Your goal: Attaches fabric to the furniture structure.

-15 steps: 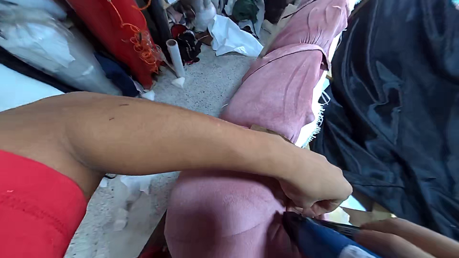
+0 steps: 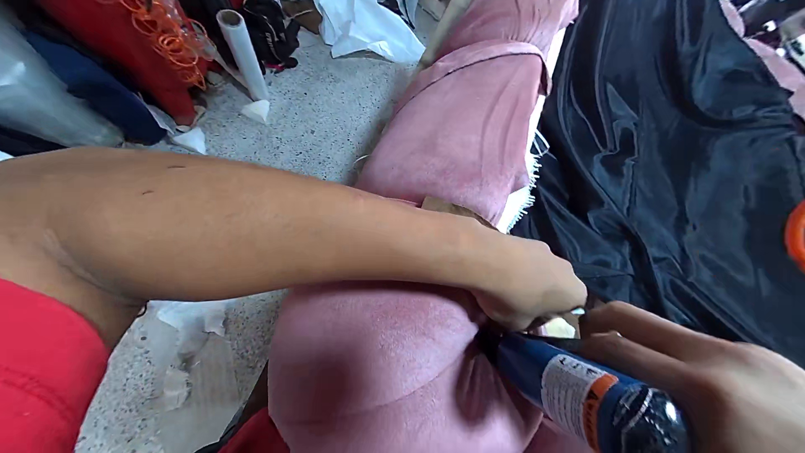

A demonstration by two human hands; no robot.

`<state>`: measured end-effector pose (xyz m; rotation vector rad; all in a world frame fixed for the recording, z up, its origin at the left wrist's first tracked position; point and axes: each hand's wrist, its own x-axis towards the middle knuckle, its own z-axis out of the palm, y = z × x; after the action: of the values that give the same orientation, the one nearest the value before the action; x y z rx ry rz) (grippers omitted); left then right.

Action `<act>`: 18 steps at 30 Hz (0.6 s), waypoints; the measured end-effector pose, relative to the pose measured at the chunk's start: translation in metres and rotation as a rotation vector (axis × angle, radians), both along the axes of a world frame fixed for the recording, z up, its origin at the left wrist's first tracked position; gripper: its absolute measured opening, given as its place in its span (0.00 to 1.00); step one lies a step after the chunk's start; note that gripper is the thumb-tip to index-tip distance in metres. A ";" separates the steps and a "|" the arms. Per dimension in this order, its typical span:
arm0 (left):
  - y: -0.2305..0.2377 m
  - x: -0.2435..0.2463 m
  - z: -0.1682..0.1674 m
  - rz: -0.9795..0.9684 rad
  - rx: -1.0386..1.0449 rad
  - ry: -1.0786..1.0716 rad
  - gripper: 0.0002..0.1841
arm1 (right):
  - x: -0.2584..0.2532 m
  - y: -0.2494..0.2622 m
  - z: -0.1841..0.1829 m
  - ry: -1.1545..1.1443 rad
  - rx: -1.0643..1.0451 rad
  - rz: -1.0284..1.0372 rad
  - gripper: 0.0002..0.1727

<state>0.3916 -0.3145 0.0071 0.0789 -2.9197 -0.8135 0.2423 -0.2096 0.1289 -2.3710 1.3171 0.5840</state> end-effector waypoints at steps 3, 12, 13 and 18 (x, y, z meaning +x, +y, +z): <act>-0.002 -0.001 -0.006 -0.018 0.030 0.020 0.10 | -0.025 0.014 0.011 -0.090 -0.049 -0.007 0.17; 0.068 0.023 0.006 0.214 -0.144 0.048 0.33 | -0.153 0.015 -0.080 -0.171 -0.369 -0.276 0.30; 0.078 0.020 0.008 0.227 -0.163 -0.027 0.35 | -0.162 0.002 -0.108 -0.194 -0.303 -0.277 0.32; 0.090 0.003 0.023 0.294 0.014 -0.276 0.23 | -0.190 -0.043 -0.202 -0.180 -0.181 -0.240 0.36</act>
<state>0.3951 -0.2243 0.0300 0.6547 -3.0416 -0.8303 0.0521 -0.2525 -0.0733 -2.2912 1.5971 0.1835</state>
